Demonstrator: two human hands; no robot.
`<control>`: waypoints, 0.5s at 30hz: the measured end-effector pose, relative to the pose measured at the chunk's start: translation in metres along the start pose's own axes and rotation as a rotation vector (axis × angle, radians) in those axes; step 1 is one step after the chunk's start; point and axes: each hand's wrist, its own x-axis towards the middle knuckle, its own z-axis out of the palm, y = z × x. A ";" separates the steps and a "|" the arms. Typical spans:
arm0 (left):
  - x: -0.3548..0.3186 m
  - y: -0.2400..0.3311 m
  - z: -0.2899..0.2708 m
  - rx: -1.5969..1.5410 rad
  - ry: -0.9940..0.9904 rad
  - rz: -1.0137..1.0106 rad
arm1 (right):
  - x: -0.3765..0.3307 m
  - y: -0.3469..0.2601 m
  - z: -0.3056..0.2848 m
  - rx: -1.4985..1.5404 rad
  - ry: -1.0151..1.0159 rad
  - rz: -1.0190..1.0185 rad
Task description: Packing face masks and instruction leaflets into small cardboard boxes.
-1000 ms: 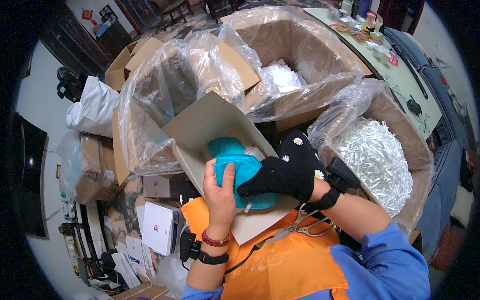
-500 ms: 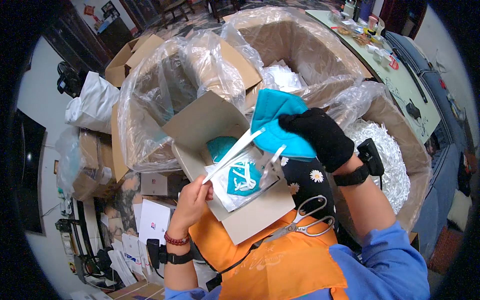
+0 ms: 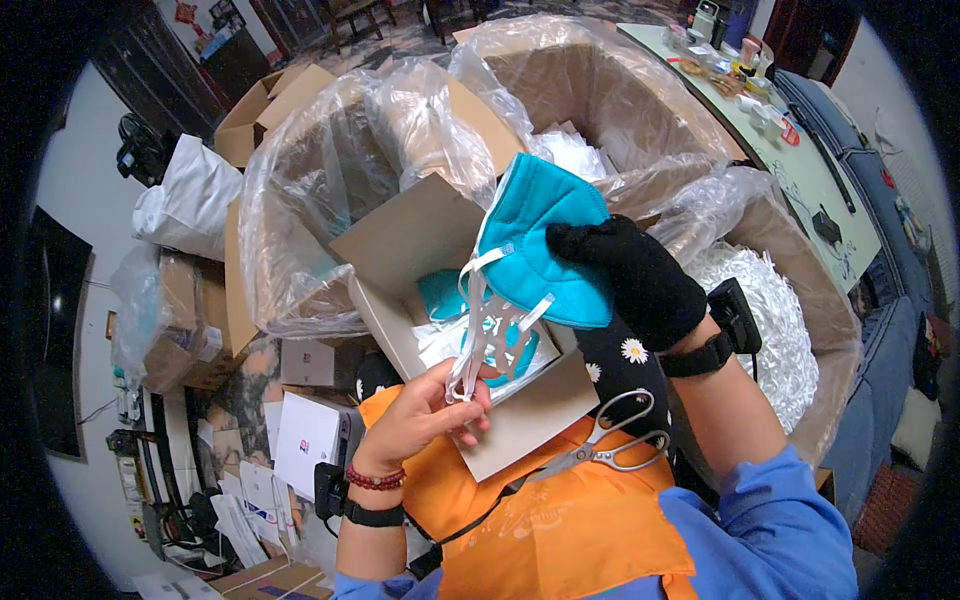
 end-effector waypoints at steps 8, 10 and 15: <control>0.003 -0.020 -0.012 -0.064 -0.018 -0.065 | 0.000 0.014 -0.030 -0.672 -0.060 -0.317; 0.001 -0.027 -0.014 -0.042 -0.020 -0.081 | 0.000 0.017 -0.031 -0.292 0.092 -0.163; 0.004 -0.023 0.000 -0.019 0.023 0.013 | -0.021 0.001 -0.014 0.834 -0.273 0.022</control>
